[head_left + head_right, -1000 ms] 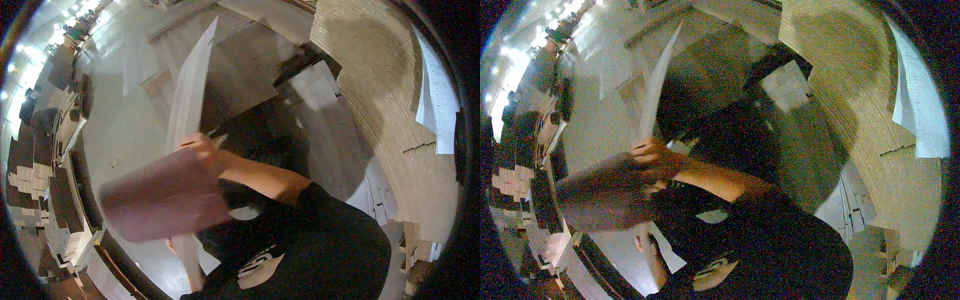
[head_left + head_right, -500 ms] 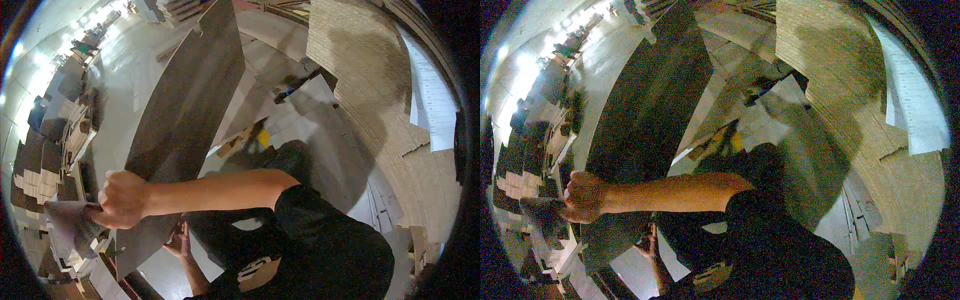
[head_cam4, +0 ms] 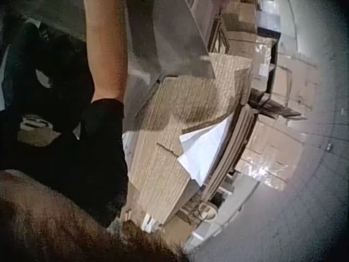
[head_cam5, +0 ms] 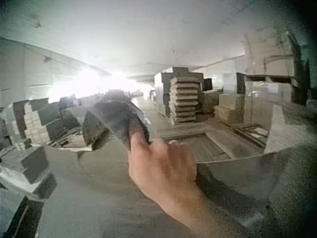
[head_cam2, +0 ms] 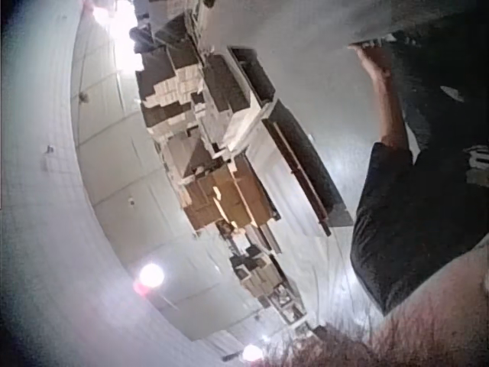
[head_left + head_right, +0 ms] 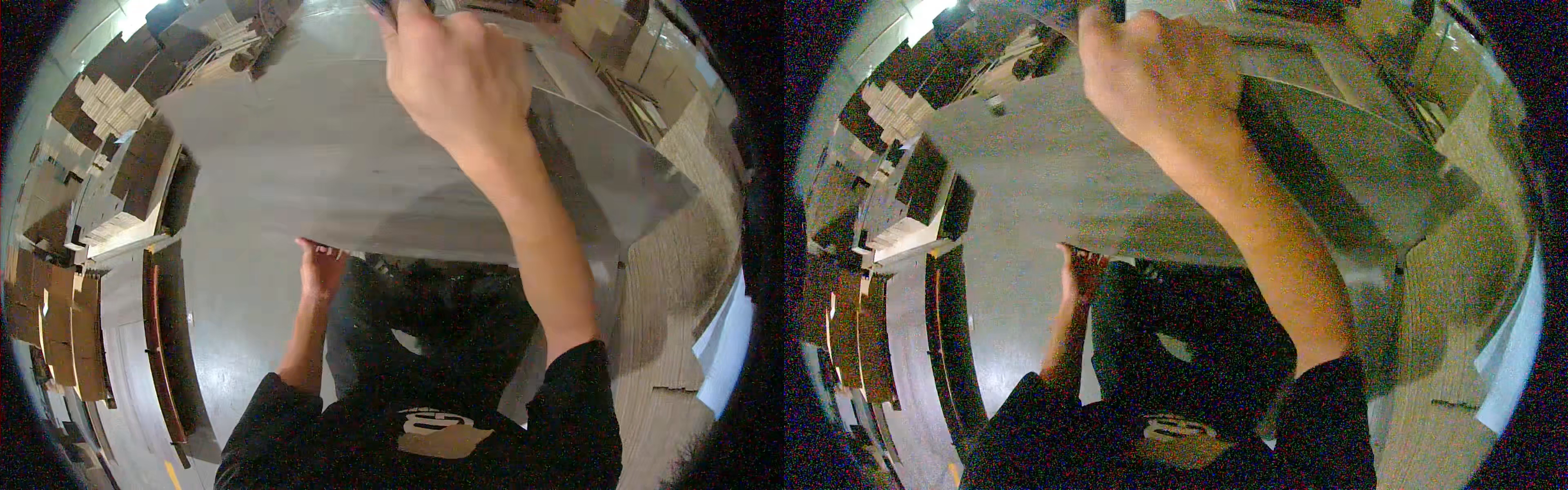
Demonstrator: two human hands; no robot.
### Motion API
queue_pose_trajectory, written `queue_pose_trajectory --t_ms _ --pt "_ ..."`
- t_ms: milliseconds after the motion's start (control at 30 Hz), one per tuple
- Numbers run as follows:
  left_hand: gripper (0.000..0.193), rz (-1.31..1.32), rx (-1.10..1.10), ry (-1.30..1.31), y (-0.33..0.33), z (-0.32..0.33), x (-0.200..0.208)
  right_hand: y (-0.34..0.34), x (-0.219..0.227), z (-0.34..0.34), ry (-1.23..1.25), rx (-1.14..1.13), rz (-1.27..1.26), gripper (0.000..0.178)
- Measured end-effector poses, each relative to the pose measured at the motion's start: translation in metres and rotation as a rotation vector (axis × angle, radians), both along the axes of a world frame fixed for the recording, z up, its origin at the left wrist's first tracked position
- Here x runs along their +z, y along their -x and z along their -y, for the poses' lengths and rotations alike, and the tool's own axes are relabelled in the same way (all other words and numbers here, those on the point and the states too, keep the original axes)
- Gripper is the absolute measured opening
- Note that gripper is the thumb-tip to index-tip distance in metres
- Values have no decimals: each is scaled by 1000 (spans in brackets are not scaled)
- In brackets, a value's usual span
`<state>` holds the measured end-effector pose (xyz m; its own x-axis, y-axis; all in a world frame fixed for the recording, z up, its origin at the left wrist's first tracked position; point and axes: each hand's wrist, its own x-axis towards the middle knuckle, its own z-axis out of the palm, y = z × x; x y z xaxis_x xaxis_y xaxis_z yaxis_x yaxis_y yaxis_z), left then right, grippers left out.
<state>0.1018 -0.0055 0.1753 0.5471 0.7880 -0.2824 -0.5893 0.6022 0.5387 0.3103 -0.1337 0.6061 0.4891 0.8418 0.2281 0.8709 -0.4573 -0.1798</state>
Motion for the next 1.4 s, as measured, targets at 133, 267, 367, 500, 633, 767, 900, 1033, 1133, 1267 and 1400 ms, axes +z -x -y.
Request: queue_pose_trajectory --t_ms 133,267,367,500,633,767,900,1033,1133,1267,1400 --pt "70 -42 -94 -8 -51 16 21 -31 -43 11 -214 87 500 41" --pt "68 -193 -186 148 -99 9 13 -33 -23 32 178 -122 154 52" --pt "57 -396 -416 31 -139 29 64 -90 -44 63 162 -353 233 47" --pt "45 -446 -282 -805 -180 26 32 -117 -65 193 -8 -633 470 38" --pt "66 -748 -134 -1639 -220 35 53 -136 -83 286 -13 -967 600 41" --pt "84 -946 -305 -2011 -253 46 38 -154 -134 371 -20 -792 880 38" --pt "79 -1184 -255 -2125 -279 13 -26 -148 -176 394 166 -1103 645 38" --pt "70 -1205 -304 -2163 -283 -2 -52 -164 -217 448 189 -1245 615 39" --pt "61 -1207 -325 -2257 -269 -1 -44 -145 -227 457 142 -1379 506 39" --pt "56 -1195 -229 -2386 -248 -19 -41 -125 -234 479 35 -1398 488 40" --pt "42 -975 -5 -2565 -222 -12 22 -119 -278 501 136 -1375 663 43"
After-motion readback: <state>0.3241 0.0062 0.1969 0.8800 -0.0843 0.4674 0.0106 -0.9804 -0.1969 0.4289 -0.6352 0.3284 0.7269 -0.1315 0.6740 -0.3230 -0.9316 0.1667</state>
